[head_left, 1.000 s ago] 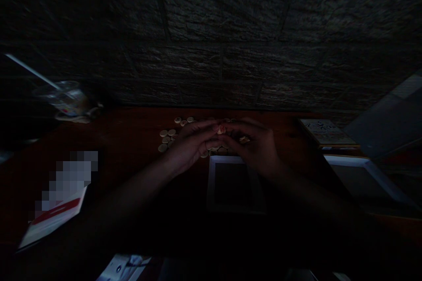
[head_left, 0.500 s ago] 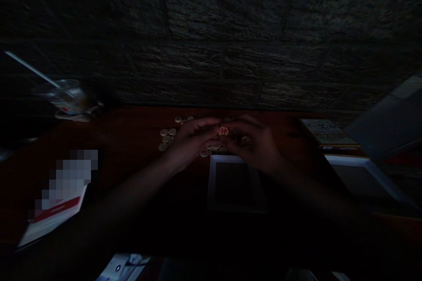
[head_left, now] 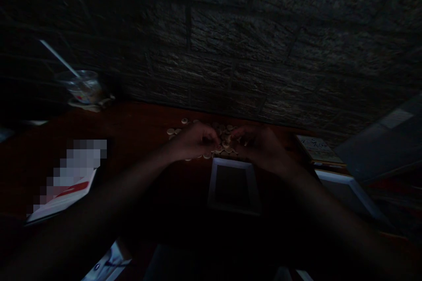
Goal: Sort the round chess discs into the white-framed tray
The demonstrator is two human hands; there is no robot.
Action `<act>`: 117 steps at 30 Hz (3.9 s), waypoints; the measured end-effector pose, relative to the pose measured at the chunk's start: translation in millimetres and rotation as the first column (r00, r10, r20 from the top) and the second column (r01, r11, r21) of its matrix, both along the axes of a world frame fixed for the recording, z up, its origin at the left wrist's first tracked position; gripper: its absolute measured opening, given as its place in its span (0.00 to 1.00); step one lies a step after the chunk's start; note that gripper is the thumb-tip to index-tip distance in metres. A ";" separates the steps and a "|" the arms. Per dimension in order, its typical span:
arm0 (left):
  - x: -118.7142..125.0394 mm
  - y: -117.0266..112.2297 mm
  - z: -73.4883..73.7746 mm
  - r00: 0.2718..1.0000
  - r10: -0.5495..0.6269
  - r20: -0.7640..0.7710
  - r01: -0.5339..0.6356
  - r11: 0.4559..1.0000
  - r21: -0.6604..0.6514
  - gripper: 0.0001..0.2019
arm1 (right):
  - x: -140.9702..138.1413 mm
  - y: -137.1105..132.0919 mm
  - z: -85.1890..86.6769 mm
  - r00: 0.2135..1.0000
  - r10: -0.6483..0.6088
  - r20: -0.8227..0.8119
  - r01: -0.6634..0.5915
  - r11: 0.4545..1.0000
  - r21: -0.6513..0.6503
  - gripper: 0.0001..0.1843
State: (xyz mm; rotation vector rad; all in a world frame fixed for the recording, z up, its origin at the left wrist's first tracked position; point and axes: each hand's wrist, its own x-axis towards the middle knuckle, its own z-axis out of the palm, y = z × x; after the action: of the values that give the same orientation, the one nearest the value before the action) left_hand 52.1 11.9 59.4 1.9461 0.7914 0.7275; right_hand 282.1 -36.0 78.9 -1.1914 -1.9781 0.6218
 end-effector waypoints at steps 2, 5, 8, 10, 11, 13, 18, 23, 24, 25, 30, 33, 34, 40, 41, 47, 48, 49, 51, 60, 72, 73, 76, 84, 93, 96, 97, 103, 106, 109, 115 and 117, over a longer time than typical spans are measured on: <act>-2.2 2.4 -1.7 0.997 -0.082 -0.001 0.082 0.996 0.046 0.05 | -2.9 -6.5 3.1 0.997 0.033 0.068 -0.031 0.999 -0.036 0.06; -3.6 4.6 -5.0 0.991 -0.130 -0.043 0.134 0.984 0.116 0.06 | -8.2 -20.6 -2.8 0.988 0.071 0.139 -0.065 0.997 -0.045 0.08; -3.4 3.4 -5.8 0.985 -0.150 -0.081 0.156 0.984 0.081 0.04 | -13.2 -34.1 -14.1 0.978 0.070 0.197 -0.066 0.997 -0.029 0.08; -3.0 1.8 -4.5 0.980 -0.153 -0.125 0.161 0.985 0.059 0.04 | -16.5 -39.5 -19.7 0.958 0.058 0.280 -0.053 0.998 -0.027 0.07; -2.8 1.2 -3.5 0.977 -0.149 -0.154 0.160 0.985 0.058 0.04 | -18.1 -40.9 -21.5 0.941 0.051 0.335 -0.044 0.999 -0.030 0.07; -2.7 0.4 -1.5 0.967 -0.149 -0.206 0.163 0.985 0.057 0.05 | -21.6 -42.0 -23.2 0.897 0.048 0.439 -0.032 0.998 -0.044 0.07; -2.9 1.3 -0.3 0.955 -0.163 -0.246 0.180 0.983 0.049 0.05 | -29.1 -41.1 -22.1 0.850 0.036 0.525 -0.025 0.999 -0.029 0.10; -2.7 2.9 -3.2 0.961 -0.167 -0.220 0.186 0.980 0.066 0.05 | -31.6 -40.7 -24.0 0.844 0.024 0.535 -0.028 1.000 -0.001 0.11; -2.7 3.1 -3.7 0.961 -0.170 -0.217 0.189 0.980 0.070 0.05 | -31.7 -40.3 -25.1 0.845 0.018 0.535 -0.024 1.000 0.003 0.11; -2.7 3.1 -4.0 0.962 -0.172 -0.214 0.191 0.979 0.069 0.05 | -31.9 -39.8 -26.3 0.845 0.012 0.534 -0.020 1.000 0.010 0.11; -3.3 2.4 -4.2 0.964 -0.156 -0.216 0.175 0.982 0.071 0.07 | -33.1 -37.4 -31.7 0.856 -0.023 0.517 0.001 0.999 0.044 0.10; -3.8 2.2 -4.0 0.959 -0.149 -0.241 0.172 0.982 0.077 0.06 | -33.4 -36.4 -33.3 0.856 -0.028 0.515 0.004 0.999 0.047 0.10; -3.9 2.2 -3.8 0.957 -0.149 -0.248 0.173 0.982 0.079 0.06 | -33.3 -36.3 -33.5 0.856 -0.029 0.516 0.003 0.999 0.051 0.10; -5.1 1.4 2.2 0.957 -0.105 -0.269 0.134 0.987 0.089 0.04 | -32.4 -39.1 -31.1 0.850 -0.033 0.526 -0.011 0.997 0.080 0.09; -5.6 2.0 3.3 0.959 -0.070 -0.275 0.097 0.992 0.084 0.05 | -31.5 -40.0 -30.5 0.849 -0.039 0.527 -0.010 0.996 0.090 0.08; -15.3 19.3 0.9 0.929 0.347 -0.129 -0.295 0.904 0.310 0.12 | -13.5 -33.0 -30.2 0.933 -0.168 0.319 0.090 0.965 0.247 0.13; -17.8 23.1 -0.3 0.904 0.412 -0.116 -0.345 0.862 0.372 0.11 | -8.8 -29.3 -30.4 0.943 -0.204 0.261 0.128 0.951 0.281 0.16; -20.3 26.4 -1.4 0.880 0.460 -0.119 -0.375 0.827 0.419 0.10 | -3.9 -25.3 -30.6 0.950 -0.235 0.204 0.167 0.939 0.302 0.18; -24.4 31.3 -3.6 0.853 0.499 -0.154 -0.383 0.799 0.463 0.10 | 5.4 -17.0 -31.4 0.948 -0.300 0.107 0.257 0.919 0.298 0.19; -13.8 29.5 -16.1 0.876 0.346 -0.335 -0.155 0.861 0.485 0.11 | 16.8 1.1 -45.4 0.941 -0.339 -0.007 0.331 0.914 0.234 0.13; -4.3 35.3 -21.2 0.869 0.349 -0.351 -0.146 0.858 0.492 0.10 | 13.3 2.4 -46.4 0.949 -0.313 -0.033 0.314 0.933 0.177 0.13; -3.7 34.7 -21.2 0.871 0.357 -0.337 -0.162 0.857 0.489 0.11 | 13.3 2.4 -46.7 0.949 -0.313 -0.038 0.315 0.932 0.177 0.13; -1.3 32.4 -21.6 0.879 0.363 -0.310 -0.192 0.863 0.468 0.14 | 13.5 2.5 -47.9 0.950 -0.309 -0.045 0.312 0.932 0.187 0.13; 1.8 23.2 -16.1 0.924 0.374 -0.079 -0.289 0.818 0.498 0.12 | 14.8 2.0 -47.5 0.950 -0.310 -0.042 0.313 0.934 0.174 0.14; 17.8 2.2 -16.1 0.960 0.149 0.237 -0.158 0.987 0.016 0.13 | 9.0 -5.7 -44.7 0.967 -0.248 -0.060 0.254 0.956 0.147 0.14; 24.1 -6.0 -15.4 0.970 0.068 0.232 -0.067 0.998 -0.008 0.16 | 6.4 -9.8 -41.7 0.973 -0.223 -0.064 0.229 0.966 0.122 0.17; 25.4 -8.8 -14.3 0.973 0.055 0.222 -0.057 0.998 0.000 0.16 | 5.9 -10.8 -41.0 0.976 -0.210 -0.066 0.216 0.970 0.115 0.17; 27.0 -22.1 -8.2 0.989 0.003 0.151 -0.005 1.000 0.009 0.20 | 4.1 -12.8 -41.8 0.985 -0.123 -0.124 0.133 0.988 0.075 0.14; 27.8 -25.4 -7.9 0.984 -0.007 0.181 0.011 1.000 -0.018 0.22 | 2.9 -13.8 -42.6 0.984 -0.090 -0.155 0.101 0.993 0.065 0.14; 29.3 -25.8 -8.4 0.973 -0.006 0.231 0.013 0.999 -0.029 0.23 | 1.4 -15.5 -42.2 0.983 -0.061 -0.174 0.074 0.995 0.065 0.13; 29.9 -23.1 -8.3 0.955 0.035 0.295 -0.010 0.996 -0.085 0.16 | -1.1 -19.2 -40.3 0.978 -0.073 -0.197 0.090 0.993 0.074 0.12; 29.6 -23.4 -8.2 0.956 0.046 0.288 -0.019 0.995 -0.095 0.16 | -1.4 -20.0 -40.3 0.975 -0.074 -0.209 0.091 0.993 0.077 0.11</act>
State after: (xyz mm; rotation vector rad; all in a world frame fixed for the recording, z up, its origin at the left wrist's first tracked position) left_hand 81.6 -11.5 51.2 1.6976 0.6645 0.9551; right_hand 280.7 -55.9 38.6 -1.1048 -1.7553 0.5869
